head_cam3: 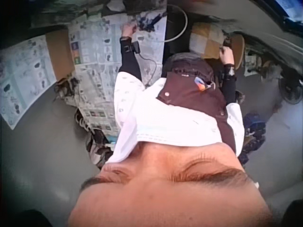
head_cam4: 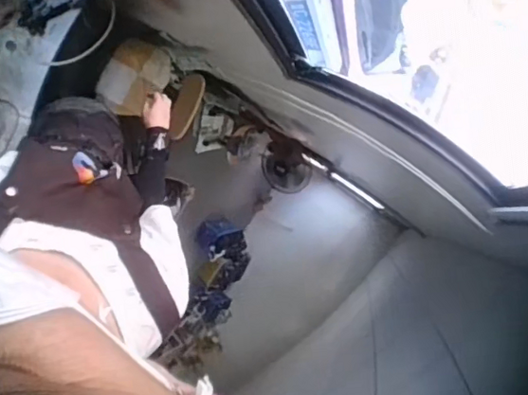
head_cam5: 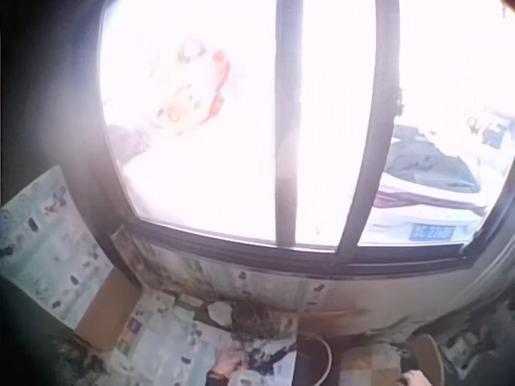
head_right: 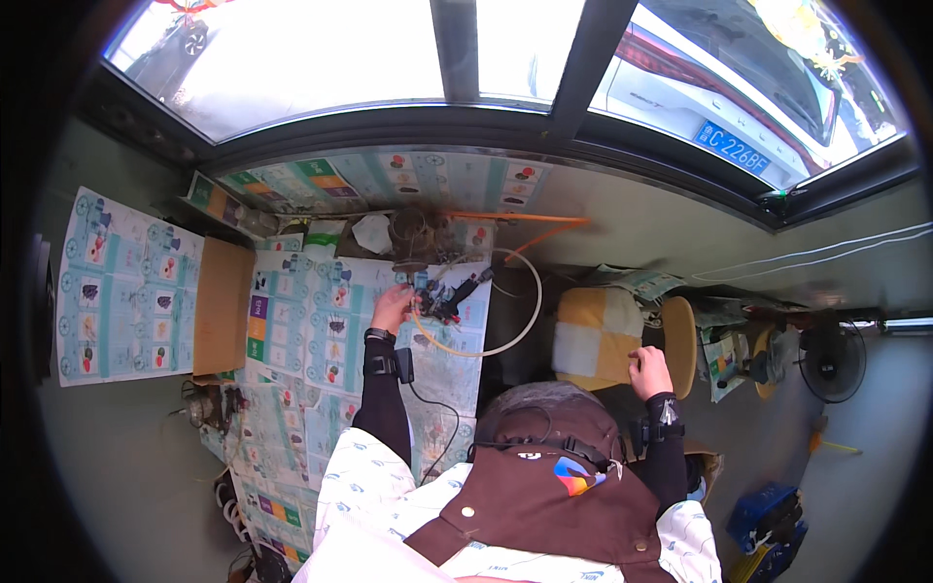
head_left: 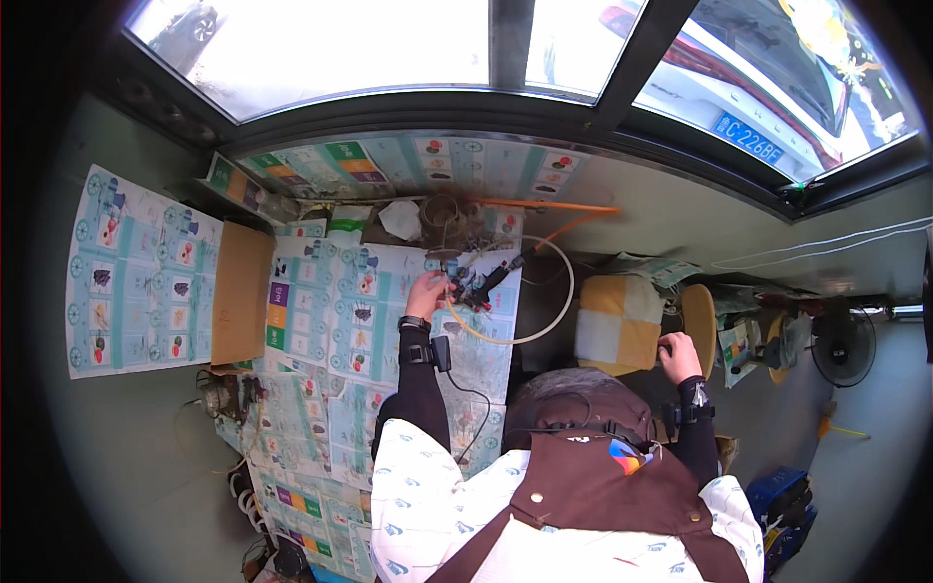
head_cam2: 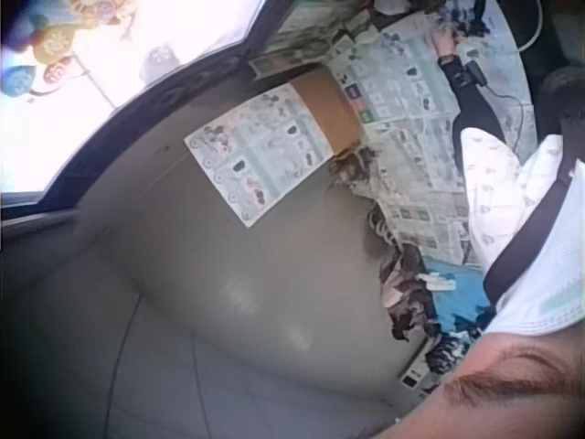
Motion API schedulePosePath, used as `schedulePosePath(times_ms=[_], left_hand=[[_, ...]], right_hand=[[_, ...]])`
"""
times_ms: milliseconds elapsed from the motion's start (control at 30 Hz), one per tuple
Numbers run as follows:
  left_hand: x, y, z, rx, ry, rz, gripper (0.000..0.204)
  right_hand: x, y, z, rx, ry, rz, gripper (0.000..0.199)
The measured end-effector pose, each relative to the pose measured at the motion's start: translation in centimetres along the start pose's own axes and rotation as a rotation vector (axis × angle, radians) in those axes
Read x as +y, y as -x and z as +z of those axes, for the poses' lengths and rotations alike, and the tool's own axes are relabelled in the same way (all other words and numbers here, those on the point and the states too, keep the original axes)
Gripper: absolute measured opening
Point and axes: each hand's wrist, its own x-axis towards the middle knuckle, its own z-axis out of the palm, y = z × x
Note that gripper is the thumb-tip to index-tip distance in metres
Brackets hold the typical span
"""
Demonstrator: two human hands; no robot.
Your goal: Applying glue or sealant to shoe components during manufacturing.
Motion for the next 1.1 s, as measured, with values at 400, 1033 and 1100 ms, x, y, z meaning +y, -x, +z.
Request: schedulePosePath(times_ms=[400,1033,1100], left_hand=[[-7.3,-6.6,-11.5,0.595,-0.650,0.313,0.028],[-4.0,-3.3,-8.4,0.840,-0.675,-0.087,0.059],[-3.4,-1.6,-7.4,1.004,-0.377,0.062,0.059]], right_hand=[[-1.2,6.1,0.6,-0.030,0.004,0.183,0.016],[21.7,7.0,13.7,-0.301,0.260,0.480,0.039],[23.8,6.1,13.4,-0.262,0.224,0.558,0.040]])
